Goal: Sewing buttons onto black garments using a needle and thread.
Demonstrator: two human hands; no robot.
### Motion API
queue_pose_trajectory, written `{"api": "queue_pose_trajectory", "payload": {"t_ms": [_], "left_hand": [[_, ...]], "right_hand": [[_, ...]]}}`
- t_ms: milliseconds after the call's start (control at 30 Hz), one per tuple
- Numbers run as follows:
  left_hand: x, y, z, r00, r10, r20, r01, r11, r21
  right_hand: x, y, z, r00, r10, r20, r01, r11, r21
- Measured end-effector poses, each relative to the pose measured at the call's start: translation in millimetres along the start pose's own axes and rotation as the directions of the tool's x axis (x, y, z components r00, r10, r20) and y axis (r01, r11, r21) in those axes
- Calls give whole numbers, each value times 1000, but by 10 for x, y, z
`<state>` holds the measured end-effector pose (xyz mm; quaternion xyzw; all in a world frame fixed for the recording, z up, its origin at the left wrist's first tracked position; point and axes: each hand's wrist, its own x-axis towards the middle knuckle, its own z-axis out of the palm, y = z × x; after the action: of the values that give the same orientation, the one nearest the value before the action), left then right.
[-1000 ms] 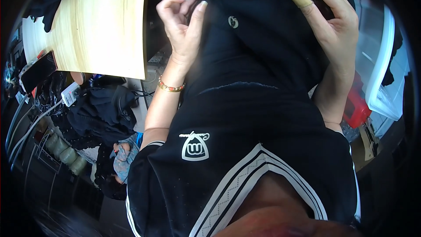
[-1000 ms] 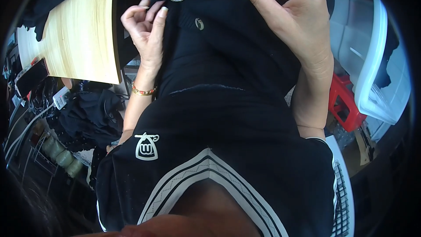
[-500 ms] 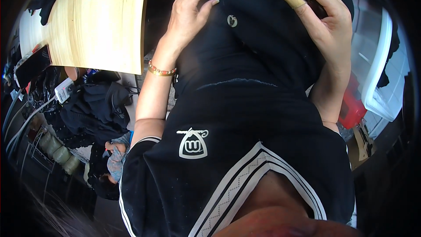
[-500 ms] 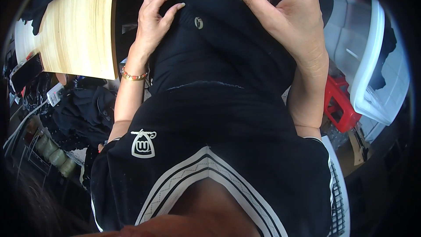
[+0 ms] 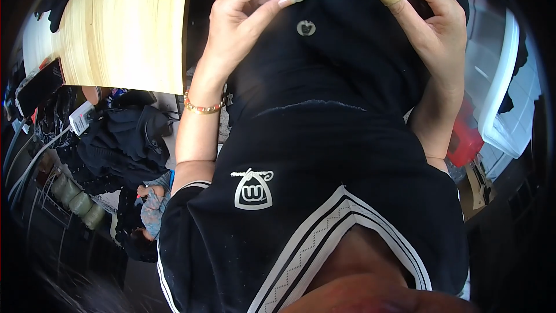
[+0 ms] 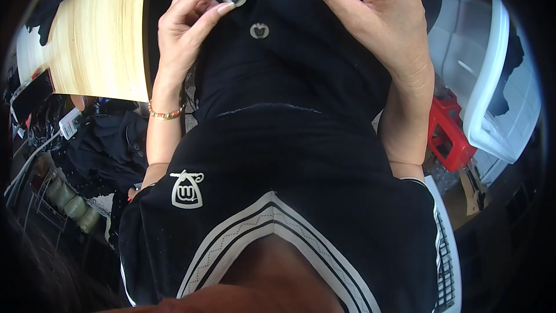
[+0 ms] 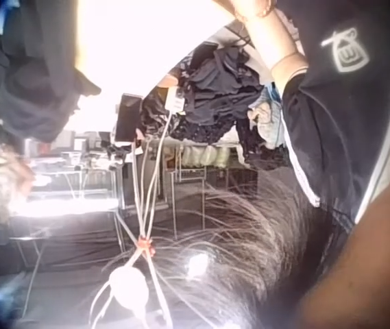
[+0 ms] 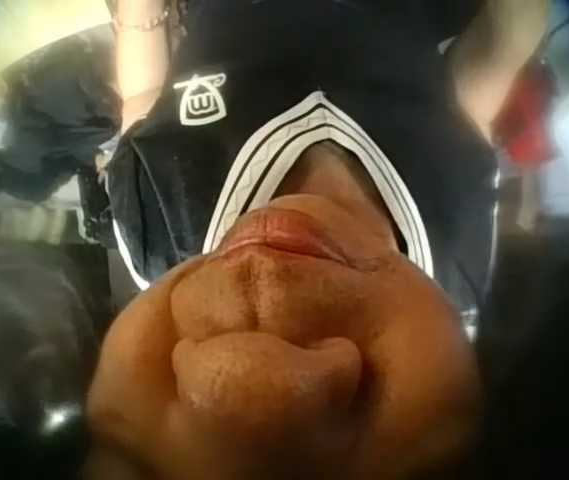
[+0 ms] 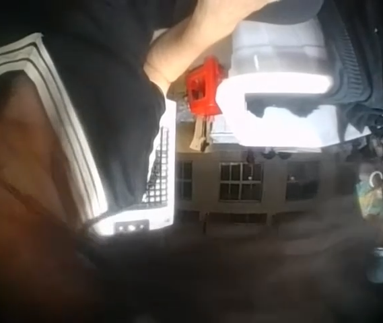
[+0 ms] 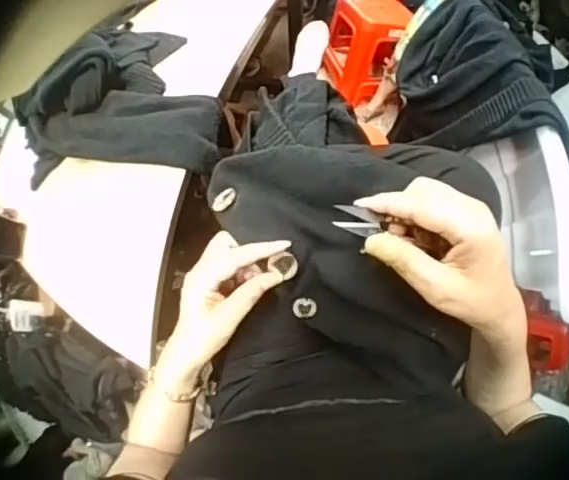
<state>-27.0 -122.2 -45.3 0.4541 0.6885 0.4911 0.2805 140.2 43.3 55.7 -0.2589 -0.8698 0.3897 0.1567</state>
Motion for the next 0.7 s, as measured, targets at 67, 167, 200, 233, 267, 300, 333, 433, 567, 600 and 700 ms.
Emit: {"api": "queue_pose_trajectory", "payload": {"t_ms": [67,167,200,233,267,300,333,433,567,600,700], "left_hand": [[-16,56,-4,998,48,29,-40,973,-228],[-42,125,10,999,23,47,-8,956,-293],[-43,141,12,999,4,49,13,940,-340],[-42,155,14,999,5,53,13,940,-341],[-41,167,16,999,6,38,8,940,-341],[-33,173,11,1000,7,22,1,940,-341],[-26,176,4,1000,11,16,-5,948,-320],[-2,160,-6,1000,-13,-25,5,956,-295],[9,118,41,997,-19,-78,-5,952,-307],[8,112,71,984,-100,-146,33,915,-403],[10,116,121,963,-172,-208,33,840,-542]], "right_hand": [[-6,-19,-12,1000,5,11,-5,1000,1],[-20,-47,-27,999,-5,36,4,1000,11],[-24,-54,-30,999,-7,43,7,1000,13],[-30,-61,-31,998,-6,55,4,999,31],[-35,-67,-30,998,-5,59,3,999,41],[-39,-71,-28,998,-5,62,2,999,50],[-45,-74,-27,997,12,79,-17,998,61],[-53,-64,-21,995,2,99,-10,997,77],[-70,1,-1,989,-75,130,57,989,140],[-72,30,11,985,-111,130,91,985,149],[-82,130,85,982,-135,128,112,978,176]]}}
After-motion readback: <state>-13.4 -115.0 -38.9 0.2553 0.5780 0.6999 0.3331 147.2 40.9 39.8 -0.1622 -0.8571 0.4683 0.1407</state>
